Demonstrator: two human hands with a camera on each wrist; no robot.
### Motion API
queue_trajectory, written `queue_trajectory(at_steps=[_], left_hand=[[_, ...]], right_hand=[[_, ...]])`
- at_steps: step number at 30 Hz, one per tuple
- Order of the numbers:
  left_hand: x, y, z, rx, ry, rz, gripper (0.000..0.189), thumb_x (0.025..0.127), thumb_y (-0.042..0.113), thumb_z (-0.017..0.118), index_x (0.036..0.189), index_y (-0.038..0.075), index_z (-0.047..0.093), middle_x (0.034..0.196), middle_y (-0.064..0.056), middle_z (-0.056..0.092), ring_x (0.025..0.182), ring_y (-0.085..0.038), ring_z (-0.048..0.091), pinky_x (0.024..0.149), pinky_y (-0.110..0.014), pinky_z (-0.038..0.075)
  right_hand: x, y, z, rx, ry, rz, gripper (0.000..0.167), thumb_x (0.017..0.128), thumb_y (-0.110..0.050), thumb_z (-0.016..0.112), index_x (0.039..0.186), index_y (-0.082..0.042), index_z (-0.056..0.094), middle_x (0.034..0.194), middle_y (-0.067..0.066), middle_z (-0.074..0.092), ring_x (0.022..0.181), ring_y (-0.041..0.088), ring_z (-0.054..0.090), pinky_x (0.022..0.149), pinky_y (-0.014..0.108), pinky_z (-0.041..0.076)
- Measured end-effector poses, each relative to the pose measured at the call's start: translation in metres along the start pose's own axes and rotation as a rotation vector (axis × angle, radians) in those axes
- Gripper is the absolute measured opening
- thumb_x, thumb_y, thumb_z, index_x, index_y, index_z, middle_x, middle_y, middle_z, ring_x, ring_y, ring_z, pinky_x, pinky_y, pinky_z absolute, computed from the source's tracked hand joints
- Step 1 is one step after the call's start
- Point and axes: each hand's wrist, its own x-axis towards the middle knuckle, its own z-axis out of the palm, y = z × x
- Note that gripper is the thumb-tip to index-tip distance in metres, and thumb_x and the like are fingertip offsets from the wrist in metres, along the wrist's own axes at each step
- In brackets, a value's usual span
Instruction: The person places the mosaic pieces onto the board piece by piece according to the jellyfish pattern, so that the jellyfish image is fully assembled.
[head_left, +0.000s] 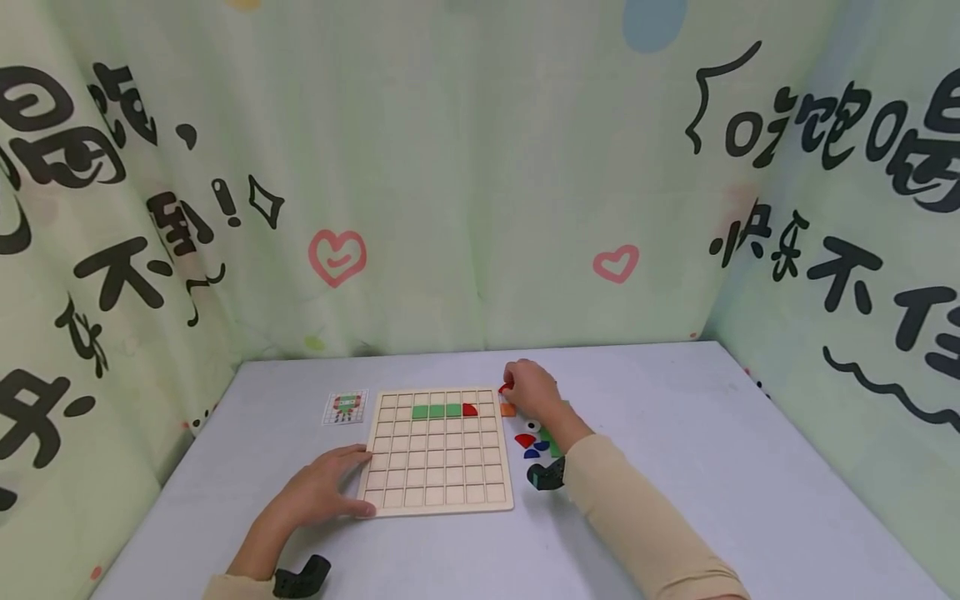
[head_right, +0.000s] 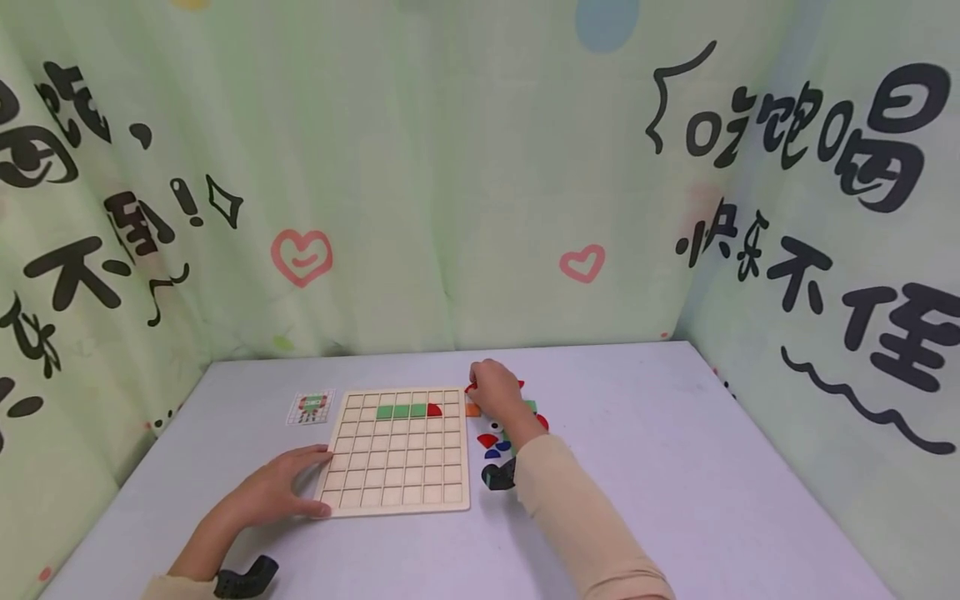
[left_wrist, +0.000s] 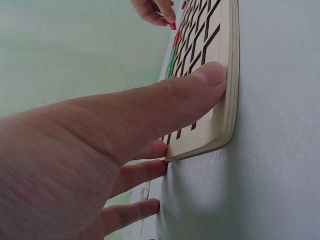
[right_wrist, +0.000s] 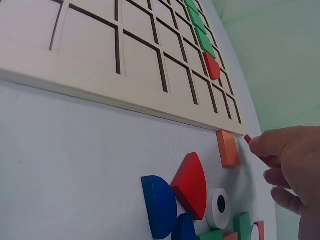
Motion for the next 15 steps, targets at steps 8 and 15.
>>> queue_trajectory(at_steps=[8, 15], left_hand=[[-0.002, -0.001, 0.0, 0.004, 0.004, -0.01, 0.083, 0.065, 0.046, 0.086, 0.133, 0.009, 0.057, 0.145, -0.012, 0.05, 0.135, -0.036, 0.044, 0.108, -0.056, 0.038], [-0.001, -0.001, 0.0, 0.002, -0.001, -0.007, 0.083, 0.065, 0.046, 0.086, 0.133, 0.008, 0.057, 0.145, -0.012, 0.05, 0.136, -0.035, 0.043, 0.109, -0.055, 0.038]], right_hand=[[0.001, -0.014, -0.001, 0.125, 0.004, -0.051, 0.01, 0.088, -0.02, 0.071, 0.094, -0.012, 0.069, 0.095, 0.002, 0.063, 0.084, 0.017, 0.053, 0.071, 0.026, 0.051], [0.001, -0.042, 0.004, 0.281, -0.031, -0.142, 0.009, 0.089, -0.021, 0.071, 0.093, -0.013, 0.07, 0.093, 0.0, 0.064, 0.082, 0.015, 0.052, 0.07, 0.024, 0.049]])
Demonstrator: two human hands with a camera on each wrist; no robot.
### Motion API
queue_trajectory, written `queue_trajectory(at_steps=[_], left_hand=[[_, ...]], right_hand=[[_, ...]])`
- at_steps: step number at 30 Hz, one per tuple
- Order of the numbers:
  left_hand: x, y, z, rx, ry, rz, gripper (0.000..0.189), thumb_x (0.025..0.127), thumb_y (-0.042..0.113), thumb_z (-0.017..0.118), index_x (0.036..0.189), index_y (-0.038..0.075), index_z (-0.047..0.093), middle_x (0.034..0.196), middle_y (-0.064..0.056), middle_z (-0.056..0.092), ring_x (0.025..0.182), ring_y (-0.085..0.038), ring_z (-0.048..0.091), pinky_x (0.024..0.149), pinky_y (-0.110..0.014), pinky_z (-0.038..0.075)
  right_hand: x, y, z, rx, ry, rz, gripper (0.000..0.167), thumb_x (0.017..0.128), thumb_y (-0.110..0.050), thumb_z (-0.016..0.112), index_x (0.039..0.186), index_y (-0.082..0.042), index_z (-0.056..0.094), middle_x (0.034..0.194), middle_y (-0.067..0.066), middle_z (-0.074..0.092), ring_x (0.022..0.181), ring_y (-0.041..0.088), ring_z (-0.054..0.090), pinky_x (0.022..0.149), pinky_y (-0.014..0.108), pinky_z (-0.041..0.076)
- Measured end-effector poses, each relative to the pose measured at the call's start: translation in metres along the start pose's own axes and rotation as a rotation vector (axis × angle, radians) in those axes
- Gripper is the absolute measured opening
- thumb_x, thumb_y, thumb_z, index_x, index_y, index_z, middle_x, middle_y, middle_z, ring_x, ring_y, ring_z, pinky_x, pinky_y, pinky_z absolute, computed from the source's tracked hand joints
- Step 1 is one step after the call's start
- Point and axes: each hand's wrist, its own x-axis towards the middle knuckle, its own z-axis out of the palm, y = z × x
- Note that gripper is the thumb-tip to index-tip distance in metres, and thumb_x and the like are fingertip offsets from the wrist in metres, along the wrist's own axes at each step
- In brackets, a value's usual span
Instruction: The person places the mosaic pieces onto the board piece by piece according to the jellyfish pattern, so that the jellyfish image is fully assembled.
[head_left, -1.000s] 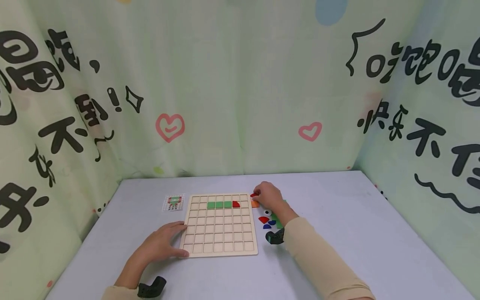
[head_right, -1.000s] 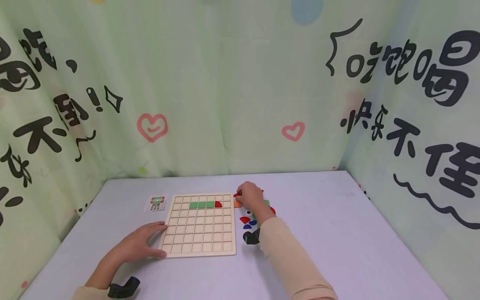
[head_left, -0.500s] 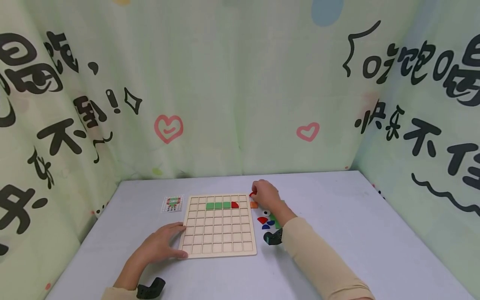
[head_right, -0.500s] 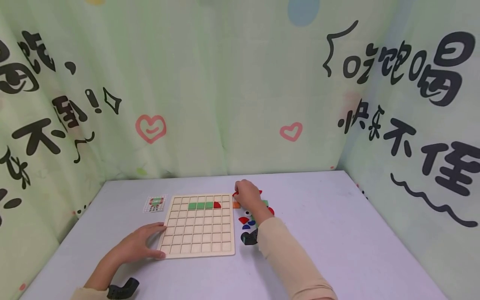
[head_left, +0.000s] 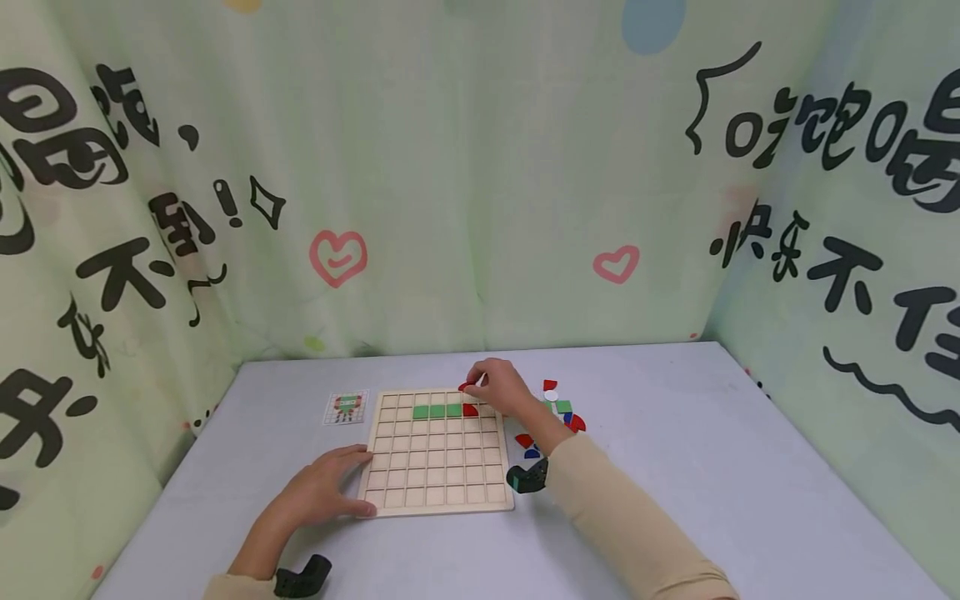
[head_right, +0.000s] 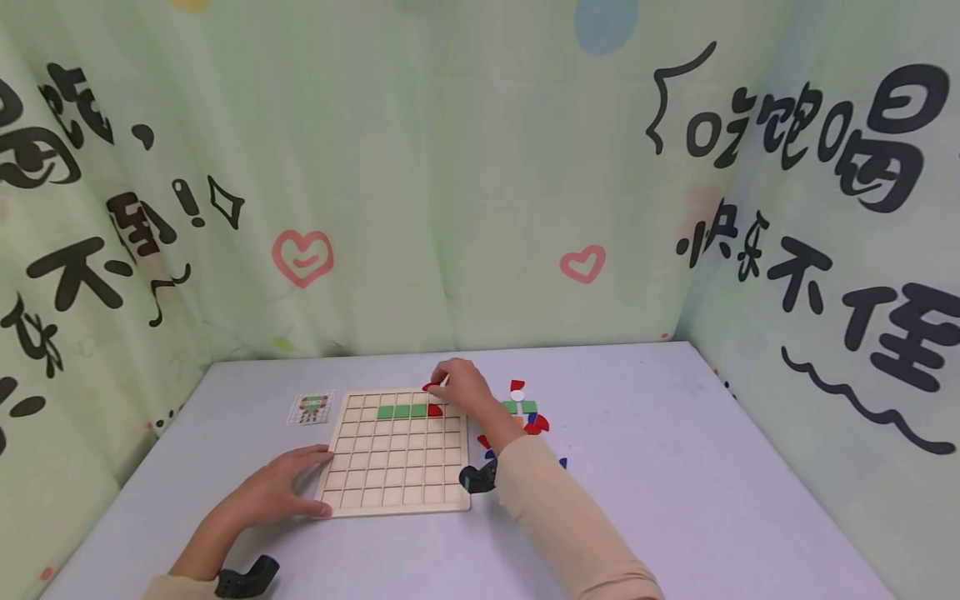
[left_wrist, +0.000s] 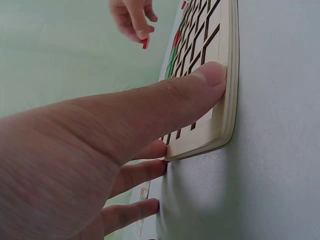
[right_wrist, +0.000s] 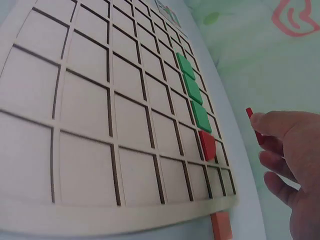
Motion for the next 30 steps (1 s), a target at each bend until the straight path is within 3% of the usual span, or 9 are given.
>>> queue_trajectory(at_steps=[10, 16, 26, 30], left_hand=[[0.001, -0.001, 0.001, 0.002, 0.004, 0.001, 0.082, 0.064, 0.045, 0.086, 0.132, 0.008, 0.058, 0.144, -0.013, 0.05, 0.135, -0.036, 0.044, 0.108, -0.056, 0.039], [0.001, -0.001, 0.002, -0.001, 0.008, 0.005, 0.083, 0.065, 0.045, 0.086, 0.133, 0.008, 0.057, 0.145, -0.012, 0.05, 0.135, -0.036, 0.044, 0.109, -0.056, 0.038], [0.0, 0.002, 0.0, 0.0, 0.003, -0.004, 0.082, 0.065, 0.045, 0.086, 0.133, 0.009, 0.057, 0.145, -0.012, 0.05, 0.136, -0.035, 0.043, 0.108, -0.056, 0.038], [-0.001, 0.003, -0.001, -0.003, -0.002, -0.003, 0.082, 0.065, 0.044, 0.086, 0.133, 0.008, 0.057, 0.145, -0.013, 0.05, 0.135, -0.036, 0.043, 0.108, -0.057, 0.038]], right_hand=[[0.003, -0.023, 0.033, 0.024, -0.06, -0.107, 0.007, 0.088, -0.018, 0.071, 0.089, -0.011, 0.07, 0.089, 0.001, 0.064, 0.075, 0.012, 0.05, 0.064, 0.022, 0.045], [0.001, -0.03, 0.046, 0.024, -0.082, -0.083, 0.006, 0.089, -0.017, 0.07, 0.087, -0.011, 0.068, 0.089, 0.0, 0.062, 0.075, 0.011, 0.051, 0.066, 0.023, 0.045], [-0.005, -0.03, 0.049, -0.062, -0.092, -0.099, 0.007, 0.089, -0.016, 0.069, 0.095, -0.013, 0.071, 0.1, 0.001, 0.065, 0.091, 0.016, 0.055, 0.08, 0.031, 0.05], [-0.005, -0.029, 0.048, -0.056, -0.092, -0.101, 0.008, 0.09, -0.014, 0.067, 0.095, -0.012, 0.071, 0.101, 0.001, 0.066, 0.092, 0.017, 0.056, 0.08, 0.031, 0.05]])
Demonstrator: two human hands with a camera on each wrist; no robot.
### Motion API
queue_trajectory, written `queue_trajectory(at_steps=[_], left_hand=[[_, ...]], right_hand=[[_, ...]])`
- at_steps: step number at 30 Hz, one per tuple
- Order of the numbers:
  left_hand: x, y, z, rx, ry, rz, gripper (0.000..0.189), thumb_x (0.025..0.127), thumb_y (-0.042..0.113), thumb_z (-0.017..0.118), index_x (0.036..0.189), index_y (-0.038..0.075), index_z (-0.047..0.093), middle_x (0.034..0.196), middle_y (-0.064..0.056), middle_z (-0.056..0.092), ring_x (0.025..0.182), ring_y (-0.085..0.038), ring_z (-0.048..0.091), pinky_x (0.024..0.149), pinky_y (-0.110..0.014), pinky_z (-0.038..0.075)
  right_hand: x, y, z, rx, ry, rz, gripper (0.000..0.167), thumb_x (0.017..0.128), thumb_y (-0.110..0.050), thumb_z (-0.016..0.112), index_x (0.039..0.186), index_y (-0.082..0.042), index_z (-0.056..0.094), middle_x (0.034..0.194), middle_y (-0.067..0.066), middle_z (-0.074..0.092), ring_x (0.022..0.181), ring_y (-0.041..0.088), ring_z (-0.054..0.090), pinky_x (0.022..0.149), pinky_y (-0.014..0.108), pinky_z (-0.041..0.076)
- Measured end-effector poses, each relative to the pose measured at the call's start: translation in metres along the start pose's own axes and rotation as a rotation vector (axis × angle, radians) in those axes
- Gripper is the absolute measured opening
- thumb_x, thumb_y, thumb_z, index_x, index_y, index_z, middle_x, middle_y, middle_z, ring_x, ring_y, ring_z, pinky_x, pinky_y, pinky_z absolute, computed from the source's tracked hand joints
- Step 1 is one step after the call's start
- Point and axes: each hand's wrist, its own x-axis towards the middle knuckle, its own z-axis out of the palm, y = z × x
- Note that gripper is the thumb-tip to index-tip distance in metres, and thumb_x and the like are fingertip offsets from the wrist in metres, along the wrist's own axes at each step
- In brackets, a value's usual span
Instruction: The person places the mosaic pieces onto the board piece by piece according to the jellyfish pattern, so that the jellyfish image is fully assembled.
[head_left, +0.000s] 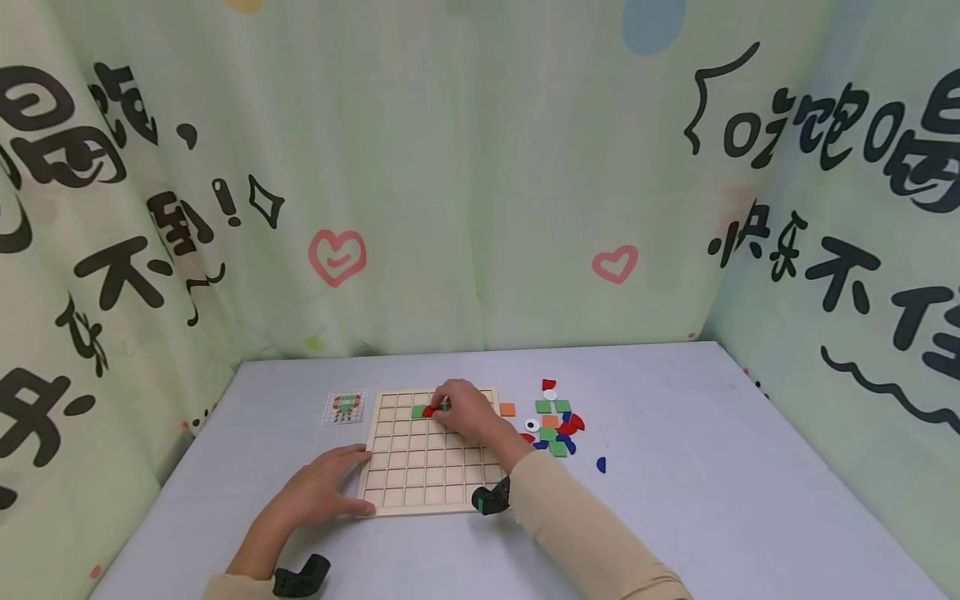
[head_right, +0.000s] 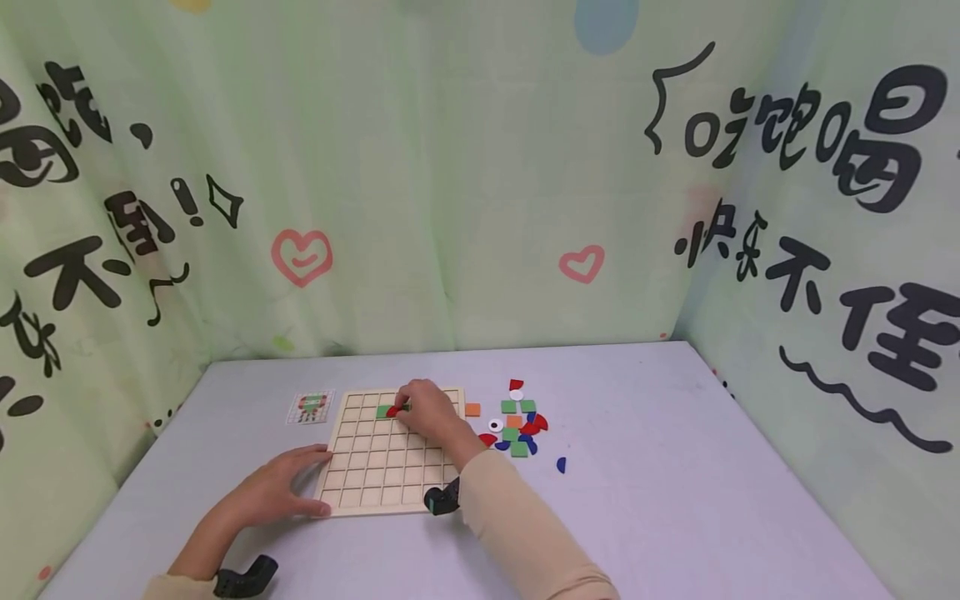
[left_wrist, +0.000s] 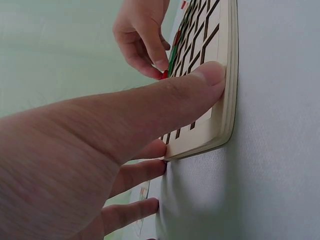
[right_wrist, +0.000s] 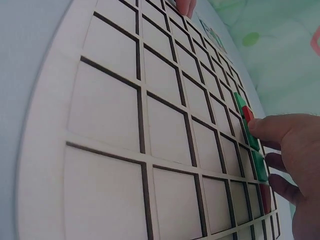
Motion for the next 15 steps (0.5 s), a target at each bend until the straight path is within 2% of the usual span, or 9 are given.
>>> queue_trajectory(at_steps=[9, 15], left_hand=[[0.0, -0.001, 0.0, 0.002, 0.002, 0.016, 0.082, 0.066, 0.044, 0.086, 0.133, 0.007, 0.057, 0.144, -0.014, 0.05, 0.135, -0.036, 0.043, 0.108, -0.056, 0.038], [0.0, -0.001, 0.0, -0.012, -0.002, 0.008, 0.082, 0.066, 0.045, 0.086, 0.133, 0.008, 0.057, 0.145, -0.013, 0.05, 0.135, -0.036, 0.043, 0.108, -0.056, 0.038]], right_hand=[[0.005, -0.001, 0.009, -0.002, 0.037, -0.009, 0.005, 0.091, -0.014, 0.066, 0.092, -0.012, 0.071, 0.1, 0.001, 0.067, 0.102, 0.018, 0.057, 0.09, 0.035, 0.052], [0.009, -0.008, 0.016, -0.027, 0.049, -0.009, 0.005, 0.091, -0.015, 0.066, 0.092, -0.014, 0.071, 0.103, 0.0, 0.068, 0.107, 0.019, 0.058, 0.09, 0.034, 0.052]])
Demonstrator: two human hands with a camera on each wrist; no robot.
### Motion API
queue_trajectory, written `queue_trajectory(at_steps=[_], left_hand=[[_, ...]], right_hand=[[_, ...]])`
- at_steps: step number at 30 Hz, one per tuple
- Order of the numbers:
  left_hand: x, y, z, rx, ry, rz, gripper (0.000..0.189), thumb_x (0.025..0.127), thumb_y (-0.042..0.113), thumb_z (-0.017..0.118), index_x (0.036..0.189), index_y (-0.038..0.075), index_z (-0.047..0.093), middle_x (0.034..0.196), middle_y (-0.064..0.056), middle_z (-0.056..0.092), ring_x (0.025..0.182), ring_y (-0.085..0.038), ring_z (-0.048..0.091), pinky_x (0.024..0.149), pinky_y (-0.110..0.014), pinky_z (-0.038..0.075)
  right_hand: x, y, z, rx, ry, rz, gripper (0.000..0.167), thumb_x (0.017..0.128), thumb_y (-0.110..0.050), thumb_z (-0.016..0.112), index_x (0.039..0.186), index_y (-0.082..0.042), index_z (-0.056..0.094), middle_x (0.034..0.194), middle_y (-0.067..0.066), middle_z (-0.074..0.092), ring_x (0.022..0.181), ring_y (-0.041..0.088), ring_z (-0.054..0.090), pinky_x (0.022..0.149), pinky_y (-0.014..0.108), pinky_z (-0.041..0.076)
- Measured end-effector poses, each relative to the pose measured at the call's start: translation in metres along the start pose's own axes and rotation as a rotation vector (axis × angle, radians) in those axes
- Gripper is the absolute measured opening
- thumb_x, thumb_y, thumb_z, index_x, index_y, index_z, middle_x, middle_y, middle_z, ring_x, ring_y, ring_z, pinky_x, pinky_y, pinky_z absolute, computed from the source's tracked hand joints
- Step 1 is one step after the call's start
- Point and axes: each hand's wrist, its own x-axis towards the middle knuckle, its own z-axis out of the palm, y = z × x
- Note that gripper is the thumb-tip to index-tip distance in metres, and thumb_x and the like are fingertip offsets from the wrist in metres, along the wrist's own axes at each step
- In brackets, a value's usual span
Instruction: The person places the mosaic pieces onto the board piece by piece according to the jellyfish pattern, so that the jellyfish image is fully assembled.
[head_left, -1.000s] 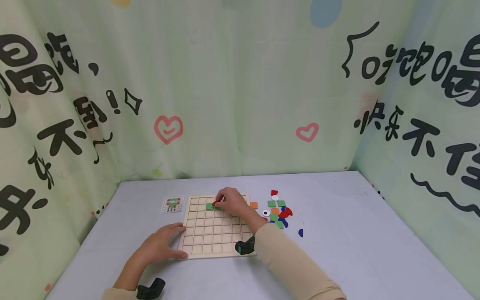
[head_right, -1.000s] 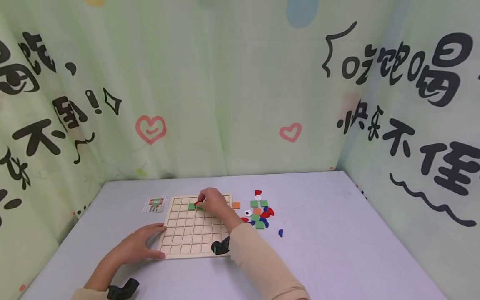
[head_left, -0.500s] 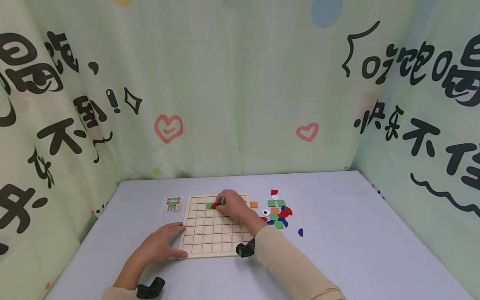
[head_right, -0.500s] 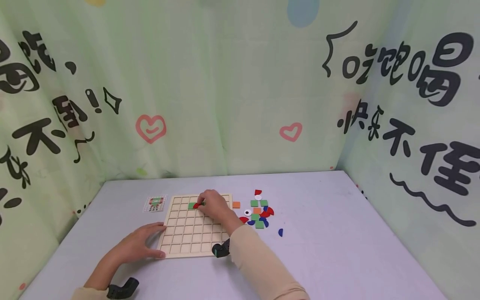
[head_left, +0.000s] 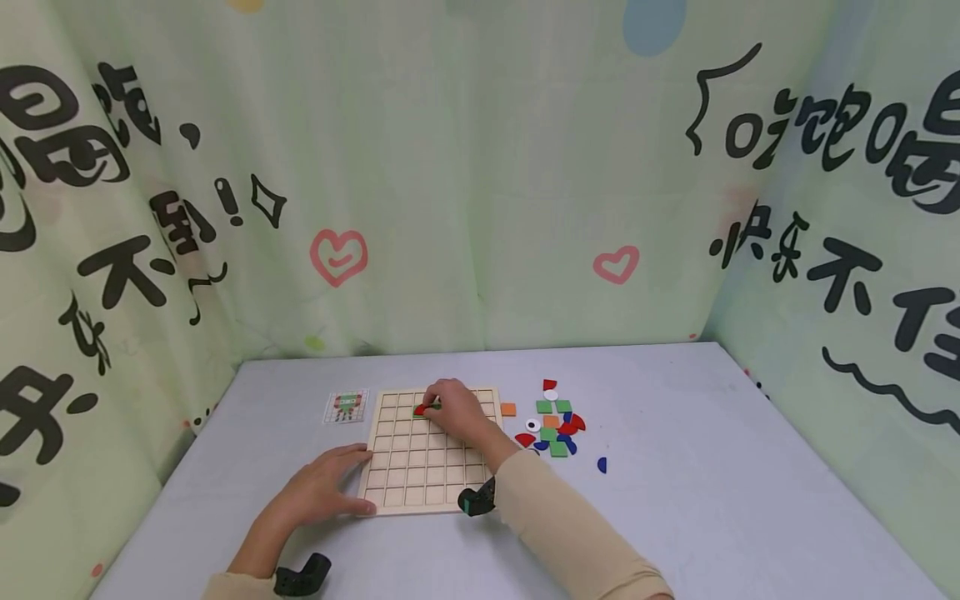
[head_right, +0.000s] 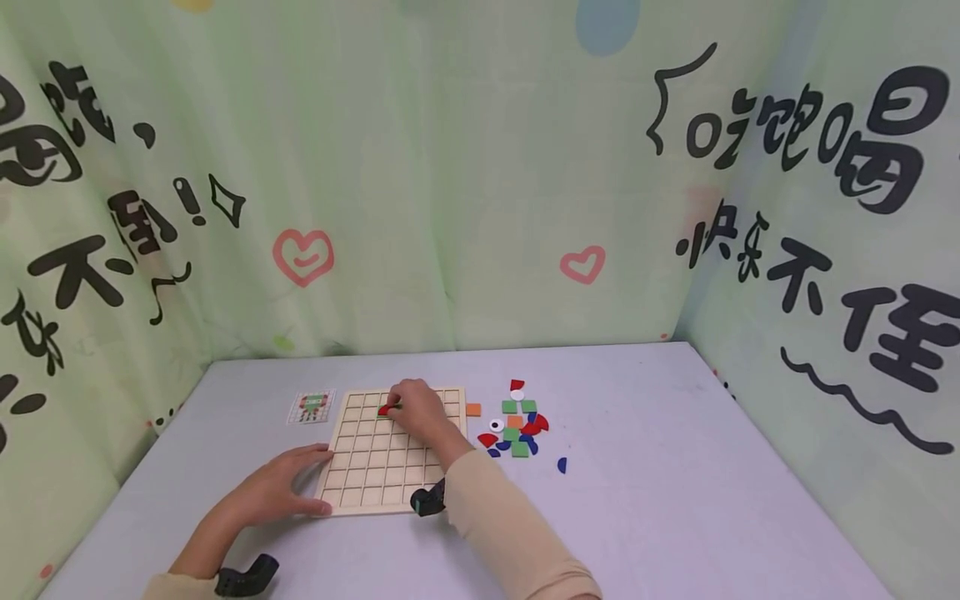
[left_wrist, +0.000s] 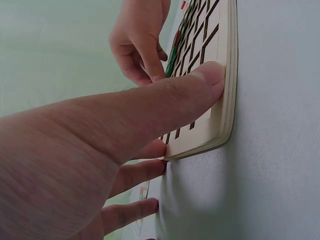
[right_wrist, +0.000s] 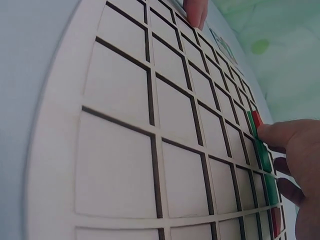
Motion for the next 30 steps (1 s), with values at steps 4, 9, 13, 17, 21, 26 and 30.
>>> queue_trajectory(at_steps=[4, 9, 13, 17, 21, 26, 30], left_hand=[[0.0, 0.0, -0.002, -0.003, -0.016, 0.001, 0.083, 0.066, 0.046, 0.085, 0.134, 0.008, 0.056, 0.146, -0.014, 0.048, 0.136, -0.037, 0.043, 0.107, -0.057, 0.038], [0.0, 0.0, -0.002, -0.003, -0.02, 0.008, 0.083, 0.067, 0.048, 0.084, 0.134, 0.008, 0.056, 0.146, -0.015, 0.048, 0.136, -0.038, 0.042, 0.108, -0.057, 0.038], [0.001, -0.001, -0.001, -0.009, -0.013, 0.0, 0.083, 0.067, 0.047, 0.084, 0.134, 0.008, 0.056, 0.146, -0.013, 0.049, 0.136, -0.036, 0.043, 0.108, -0.056, 0.038], [0.001, 0.0, -0.001, -0.018, -0.012, -0.01, 0.083, 0.066, 0.046, 0.085, 0.134, 0.008, 0.056, 0.145, -0.013, 0.049, 0.136, -0.036, 0.043, 0.109, -0.056, 0.038], [0.001, 0.0, 0.0, -0.013, -0.008, -0.015, 0.083, 0.066, 0.045, 0.086, 0.134, 0.008, 0.057, 0.145, -0.012, 0.049, 0.136, -0.035, 0.043, 0.109, -0.055, 0.038], [0.001, 0.0, 0.001, -0.013, -0.008, -0.026, 0.083, 0.065, 0.046, 0.086, 0.134, 0.01, 0.057, 0.146, -0.011, 0.049, 0.136, -0.035, 0.043, 0.109, -0.055, 0.038], [0.001, 0.0, 0.0, -0.013, -0.007, -0.029, 0.083, 0.065, 0.045, 0.086, 0.134, 0.01, 0.057, 0.146, -0.011, 0.049, 0.136, -0.035, 0.043, 0.109, -0.055, 0.038]], right_hand=[[0.0, -0.007, 0.001, 0.004, 0.0, 0.003, 0.008, 0.091, -0.015, 0.066, 0.095, -0.013, 0.073, 0.107, 0.002, 0.068, 0.109, 0.02, 0.059, 0.091, 0.035, 0.053], [0.001, -0.012, 0.004, -0.013, 0.003, 0.007, 0.011, 0.091, -0.016, 0.066, 0.098, -0.013, 0.075, 0.106, 0.001, 0.069, 0.11, 0.02, 0.059, 0.093, 0.034, 0.052], [0.003, -0.014, 0.008, -0.031, 0.015, 0.016, 0.01, 0.092, -0.019, 0.067, 0.097, -0.015, 0.074, 0.109, 0.0, 0.069, 0.113, 0.02, 0.059, 0.095, 0.033, 0.052], [0.004, -0.016, 0.011, -0.019, 0.016, 0.027, 0.011, 0.092, -0.02, 0.066, 0.098, -0.015, 0.074, 0.114, 0.001, 0.069, 0.117, 0.021, 0.058, 0.097, 0.034, 0.051], [0.006, -0.019, 0.014, -0.039, 0.025, 0.023, 0.011, 0.091, -0.02, 0.067, 0.097, -0.015, 0.075, 0.111, 0.0, 0.069, 0.115, 0.02, 0.059, 0.096, 0.034, 0.051], [0.008, -0.02, 0.017, -0.066, 0.032, 0.021, 0.011, 0.091, -0.021, 0.068, 0.098, -0.016, 0.075, 0.108, -0.001, 0.069, 0.109, 0.019, 0.059, 0.094, 0.033, 0.052], [0.009, -0.022, 0.015, -0.079, 0.022, 0.015, 0.013, 0.091, -0.022, 0.068, 0.1, -0.016, 0.075, 0.108, -0.001, 0.069, 0.108, 0.018, 0.058, 0.094, 0.033, 0.052]])
